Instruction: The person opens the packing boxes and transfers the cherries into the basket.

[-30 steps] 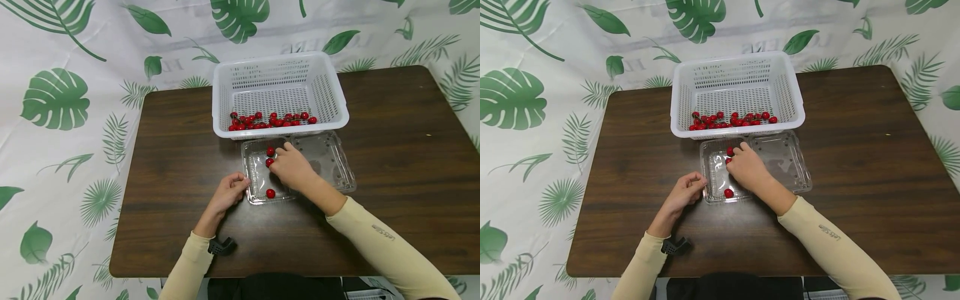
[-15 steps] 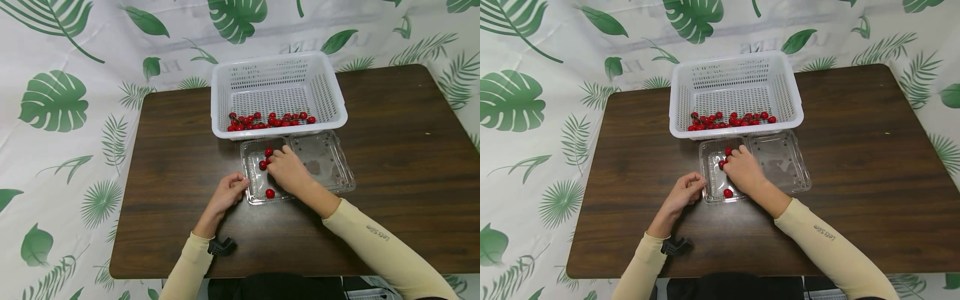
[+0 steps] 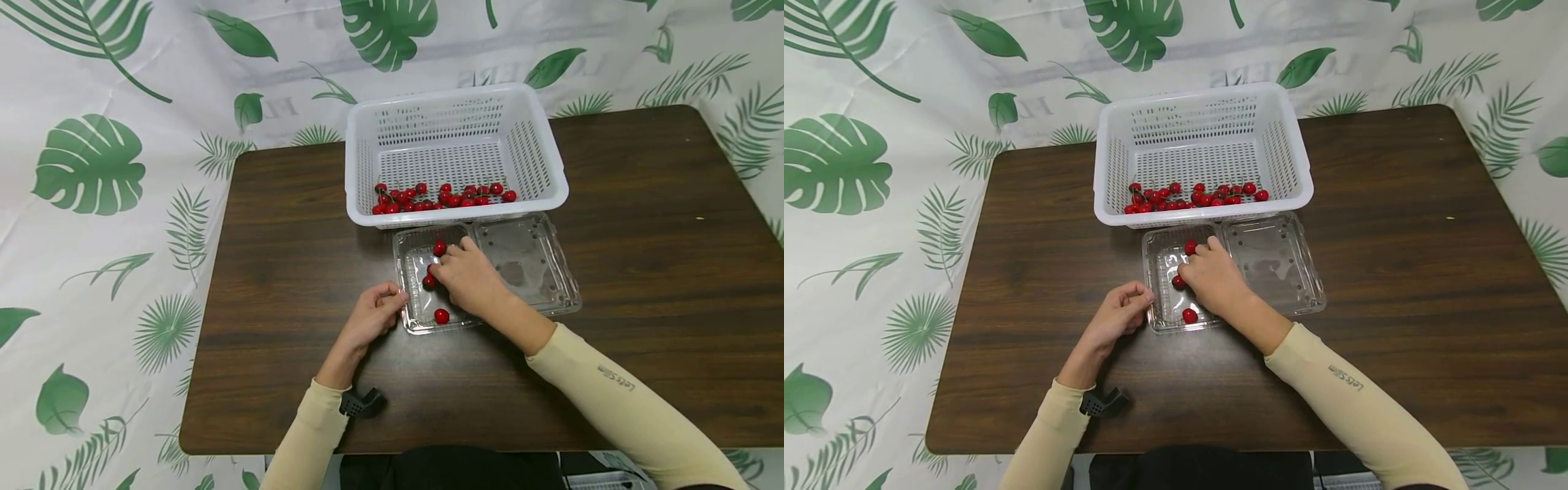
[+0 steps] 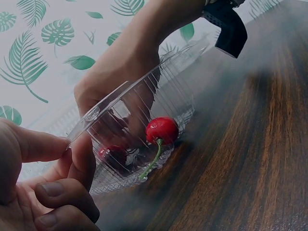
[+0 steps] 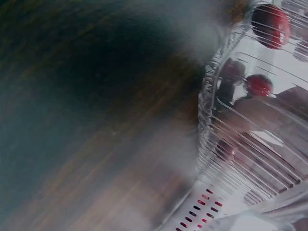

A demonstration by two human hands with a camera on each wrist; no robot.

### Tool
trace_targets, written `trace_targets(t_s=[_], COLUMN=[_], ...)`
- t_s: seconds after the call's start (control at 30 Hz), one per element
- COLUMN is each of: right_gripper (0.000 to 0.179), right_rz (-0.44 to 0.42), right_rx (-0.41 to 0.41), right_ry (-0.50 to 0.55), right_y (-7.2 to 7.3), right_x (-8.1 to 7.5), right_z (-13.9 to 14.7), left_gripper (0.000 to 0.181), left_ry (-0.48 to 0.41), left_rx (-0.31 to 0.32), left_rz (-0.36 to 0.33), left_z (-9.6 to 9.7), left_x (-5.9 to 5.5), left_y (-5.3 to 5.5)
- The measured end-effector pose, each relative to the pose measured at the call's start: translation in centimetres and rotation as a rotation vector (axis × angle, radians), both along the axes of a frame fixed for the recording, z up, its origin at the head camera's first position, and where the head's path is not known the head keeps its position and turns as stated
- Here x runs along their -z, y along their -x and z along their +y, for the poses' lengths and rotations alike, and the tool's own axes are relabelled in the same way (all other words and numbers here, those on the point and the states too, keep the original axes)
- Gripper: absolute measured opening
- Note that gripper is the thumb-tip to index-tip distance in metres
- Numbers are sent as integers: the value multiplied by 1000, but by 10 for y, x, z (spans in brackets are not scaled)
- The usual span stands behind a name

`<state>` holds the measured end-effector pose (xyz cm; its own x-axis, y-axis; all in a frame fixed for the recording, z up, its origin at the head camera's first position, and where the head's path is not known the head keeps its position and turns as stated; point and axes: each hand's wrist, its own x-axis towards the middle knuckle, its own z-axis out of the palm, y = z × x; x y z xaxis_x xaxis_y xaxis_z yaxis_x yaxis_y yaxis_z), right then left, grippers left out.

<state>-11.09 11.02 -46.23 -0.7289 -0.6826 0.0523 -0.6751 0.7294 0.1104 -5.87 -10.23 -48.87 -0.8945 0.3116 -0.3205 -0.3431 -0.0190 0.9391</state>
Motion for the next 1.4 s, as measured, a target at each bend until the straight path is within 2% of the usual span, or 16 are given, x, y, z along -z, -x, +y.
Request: trace_targets(t_s=[0.2,0.43,0.67,0.9,1.03,1.13,1.4], right_gripper=[17,13,15,12,11,11,16], right_rz=[-4,-14,7,66,81,92,109], right_rx=[7,-21,-50,-56,-8,54,227], right_ry=[34,116,272,424,487,508,555], right_y=[-3,-8,-10,0,12,21,49], right_x=[-2,-19,-50,-85,-99,-103,-93], right_z=[2,7,21,37,47,53,62], left_gripper=[12,12,12,12,13,14,22], left_ry=[-7,-19,-19,-14,-17,-19,-18], left_rx=[5,7,1,-1,5,10,10], left_rz=[-3,2,-1,4,3,4,-1], left_z=[-1,-1,0,0,-1,-2,-2], left_x=[0,0,0,-2,-1,-2,-2], left_y=[-1,-1,-1,-1,-1,-1,-1])
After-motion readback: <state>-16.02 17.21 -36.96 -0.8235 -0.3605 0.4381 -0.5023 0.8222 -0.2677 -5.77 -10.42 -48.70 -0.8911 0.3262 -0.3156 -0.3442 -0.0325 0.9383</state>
